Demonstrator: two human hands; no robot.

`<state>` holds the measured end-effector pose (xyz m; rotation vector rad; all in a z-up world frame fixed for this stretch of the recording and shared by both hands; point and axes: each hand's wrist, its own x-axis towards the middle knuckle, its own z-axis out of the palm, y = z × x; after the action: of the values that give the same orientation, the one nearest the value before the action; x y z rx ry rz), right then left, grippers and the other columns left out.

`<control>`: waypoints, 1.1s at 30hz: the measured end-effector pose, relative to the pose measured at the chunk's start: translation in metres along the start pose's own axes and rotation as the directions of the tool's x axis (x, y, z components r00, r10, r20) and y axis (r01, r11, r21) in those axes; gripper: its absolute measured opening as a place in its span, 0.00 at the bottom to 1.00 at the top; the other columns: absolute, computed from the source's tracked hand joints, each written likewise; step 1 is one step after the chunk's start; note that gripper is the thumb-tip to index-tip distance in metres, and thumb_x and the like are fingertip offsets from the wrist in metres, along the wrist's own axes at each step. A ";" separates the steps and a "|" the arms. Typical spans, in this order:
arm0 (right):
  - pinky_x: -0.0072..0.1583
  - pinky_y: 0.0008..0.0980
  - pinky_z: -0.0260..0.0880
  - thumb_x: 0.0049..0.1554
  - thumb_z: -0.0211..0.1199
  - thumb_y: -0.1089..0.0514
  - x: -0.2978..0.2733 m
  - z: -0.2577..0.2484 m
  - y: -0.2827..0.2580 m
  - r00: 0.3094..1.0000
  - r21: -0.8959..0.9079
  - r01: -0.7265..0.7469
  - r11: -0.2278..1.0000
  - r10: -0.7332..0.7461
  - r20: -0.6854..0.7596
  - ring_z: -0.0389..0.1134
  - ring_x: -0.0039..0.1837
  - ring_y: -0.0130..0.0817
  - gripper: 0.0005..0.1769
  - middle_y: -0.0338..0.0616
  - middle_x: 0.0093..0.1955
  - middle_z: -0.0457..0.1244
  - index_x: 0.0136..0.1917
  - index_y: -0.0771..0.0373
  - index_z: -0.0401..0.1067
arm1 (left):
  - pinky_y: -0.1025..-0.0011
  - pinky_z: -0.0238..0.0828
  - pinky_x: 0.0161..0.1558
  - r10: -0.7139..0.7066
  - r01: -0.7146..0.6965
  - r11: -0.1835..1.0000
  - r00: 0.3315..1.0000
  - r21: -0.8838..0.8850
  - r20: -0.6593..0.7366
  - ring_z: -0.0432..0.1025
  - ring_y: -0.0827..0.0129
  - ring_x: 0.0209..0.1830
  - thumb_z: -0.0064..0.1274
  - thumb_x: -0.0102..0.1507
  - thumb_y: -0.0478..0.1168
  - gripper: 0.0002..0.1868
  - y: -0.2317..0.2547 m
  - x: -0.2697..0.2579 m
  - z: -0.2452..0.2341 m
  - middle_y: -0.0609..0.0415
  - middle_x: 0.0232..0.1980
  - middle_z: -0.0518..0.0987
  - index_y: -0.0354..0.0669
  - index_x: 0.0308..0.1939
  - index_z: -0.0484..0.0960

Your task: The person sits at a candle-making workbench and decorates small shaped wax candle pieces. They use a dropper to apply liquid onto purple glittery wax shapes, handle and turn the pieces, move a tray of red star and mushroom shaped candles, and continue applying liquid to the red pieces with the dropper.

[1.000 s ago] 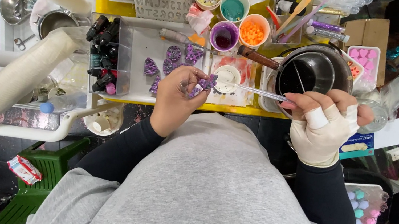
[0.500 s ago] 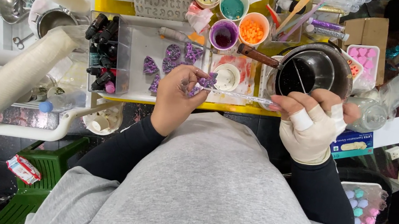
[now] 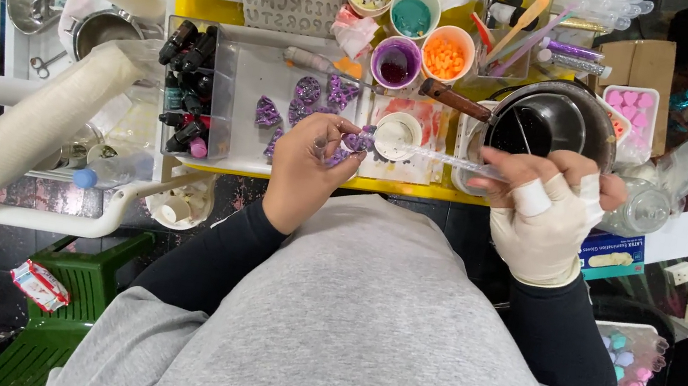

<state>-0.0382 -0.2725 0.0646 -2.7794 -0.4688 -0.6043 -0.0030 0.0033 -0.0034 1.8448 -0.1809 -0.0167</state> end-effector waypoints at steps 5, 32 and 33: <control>0.64 0.38 0.50 0.61 0.78 0.53 -0.013 0.004 0.014 0.997 0.046 -0.066 0.997 0.068 -0.031 0.64 0.58 0.34 0.09 0.30 0.49 0.67 0.53 0.48 0.79 | 0.70 0.74 0.51 0.074 -0.067 0.996 0.991 0.063 -0.116 0.78 0.62 0.52 0.65 0.57 0.26 0.22 -0.010 -0.006 -0.010 0.46 0.47 0.81 0.39 0.30 0.62; 0.60 0.32 0.55 0.59 0.76 0.51 -0.019 0.007 0.005 0.980 0.325 -0.186 0.927 0.200 -0.011 0.64 0.47 0.33 0.11 0.34 0.41 0.65 0.52 0.55 0.79 | 0.56 0.68 0.43 0.005 0.157 0.844 0.954 0.513 -0.301 0.72 0.45 0.43 0.62 0.57 0.28 0.13 -0.158 0.030 -0.043 0.44 0.44 0.74 0.35 0.35 0.70; 0.60 0.31 0.56 0.60 0.76 0.51 -0.020 0.007 0.006 0.981 0.337 -0.171 0.926 0.192 -0.030 0.65 0.48 0.33 0.11 0.35 0.41 0.66 0.53 0.55 0.79 | 0.55 0.68 0.43 -0.053 0.201 0.829 0.957 0.522 -0.285 0.72 0.45 0.43 0.62 0.57 0.28 0.13 -0.163 0.031 -0.043 0.44 0.43 0.74 0.35 0.35 0.70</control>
<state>-0.0508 -0.2805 0.0488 -2.4393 -0.2653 -0.5130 0.0508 0.0836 -0.1448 2.4095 0.1441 0.2035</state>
